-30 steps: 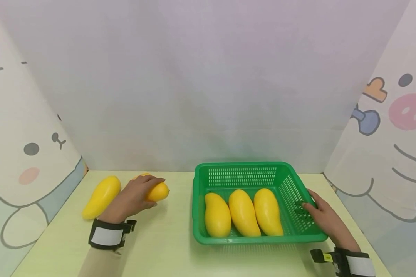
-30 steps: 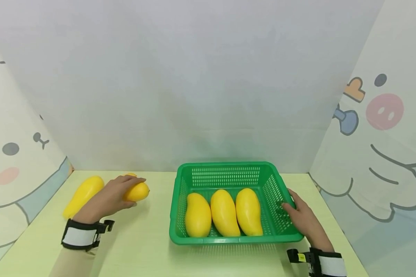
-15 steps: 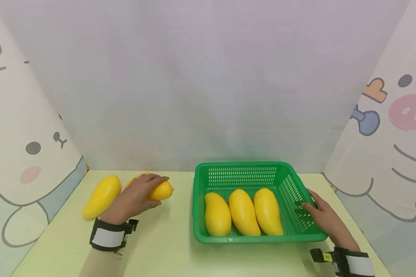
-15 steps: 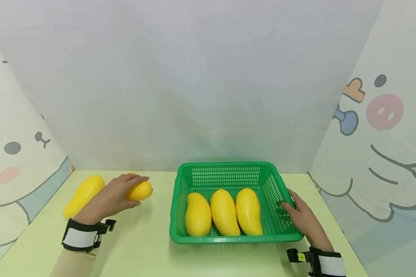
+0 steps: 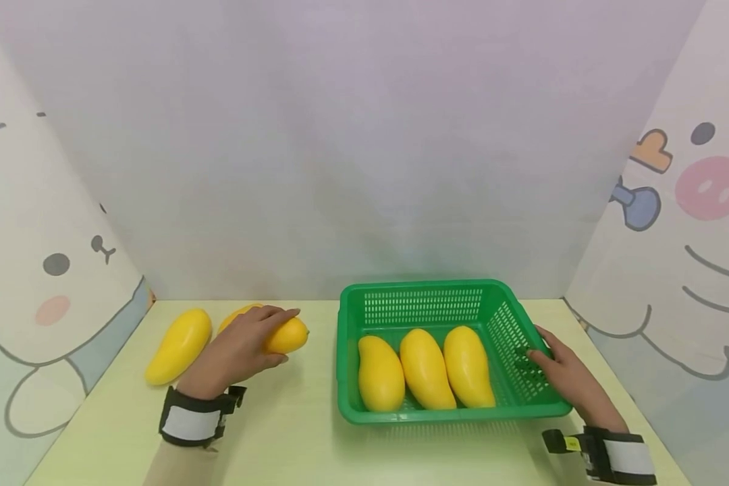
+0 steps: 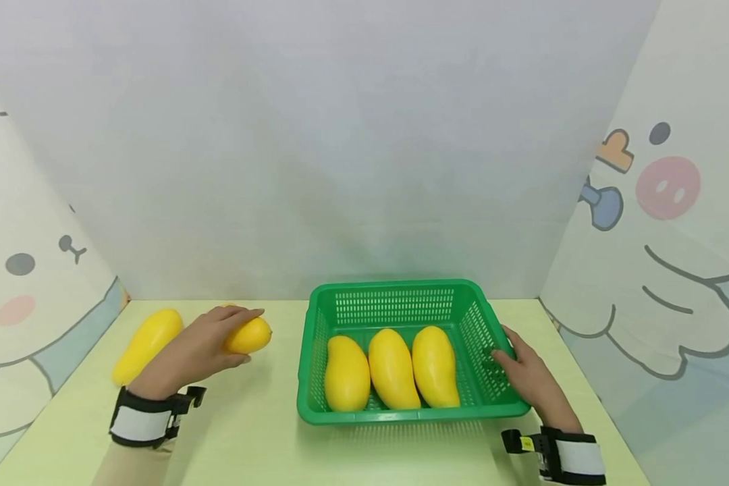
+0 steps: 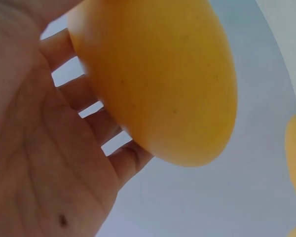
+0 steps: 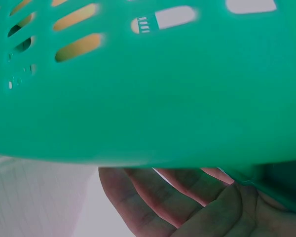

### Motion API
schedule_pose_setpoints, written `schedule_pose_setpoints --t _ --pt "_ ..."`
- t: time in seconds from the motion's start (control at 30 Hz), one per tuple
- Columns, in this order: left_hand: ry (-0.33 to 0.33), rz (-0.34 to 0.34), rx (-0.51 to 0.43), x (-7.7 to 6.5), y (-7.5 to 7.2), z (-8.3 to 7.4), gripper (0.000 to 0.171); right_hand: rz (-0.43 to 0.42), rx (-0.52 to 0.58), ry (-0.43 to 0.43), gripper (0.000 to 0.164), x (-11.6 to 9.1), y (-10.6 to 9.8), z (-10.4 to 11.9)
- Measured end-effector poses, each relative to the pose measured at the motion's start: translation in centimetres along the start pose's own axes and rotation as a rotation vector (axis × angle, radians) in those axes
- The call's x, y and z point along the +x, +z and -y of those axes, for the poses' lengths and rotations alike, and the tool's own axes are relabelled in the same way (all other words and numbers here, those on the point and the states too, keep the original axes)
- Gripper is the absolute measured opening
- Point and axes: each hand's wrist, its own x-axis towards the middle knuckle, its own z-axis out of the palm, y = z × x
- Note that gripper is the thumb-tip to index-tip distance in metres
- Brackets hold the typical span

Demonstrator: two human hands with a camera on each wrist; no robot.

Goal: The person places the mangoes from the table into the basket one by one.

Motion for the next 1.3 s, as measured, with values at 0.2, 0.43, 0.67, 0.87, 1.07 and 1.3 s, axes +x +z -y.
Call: schedule_pose_setpoints --t 0.2,0.43,0.67,0.87,1.07,1.3 --pt "0.004 -0.008 0.001 0.0 -0.4 -0.6 0.076 0.002 -0.003 0.011 0.066 -0.1 -0.1 0.3" --pt "-0.017 0.017 0.008 0.2 -0.7 -1.5 0.078 0.016 -0.003 0.032 0.069 -0.2 -0.1 0.2" --pt "-0.031 0.027 -0.006 0.5 -0.8 -2.0 0.078 0.036 -0.005 0.085 0.072 0.2 -0.1 -0.1" --pt "0.001 0.013 -0.033 1.1 -0.8 -2.5 0.075 0.023 -0.005 0.054 0.070 0.0 -0.4 -0.2" --pt "0.025 -0.002 -0.020 1.7 -1.0 -2.8 0.074 0.024 0.016 0.041 0.069 -0.1 -0.5 -0.1" --pt "0.057 0.029 -0.035 2.6 -1.0 -3.7 0.072 0.027 0.032 0.044 0.069 0.2 -0.2 0.0"
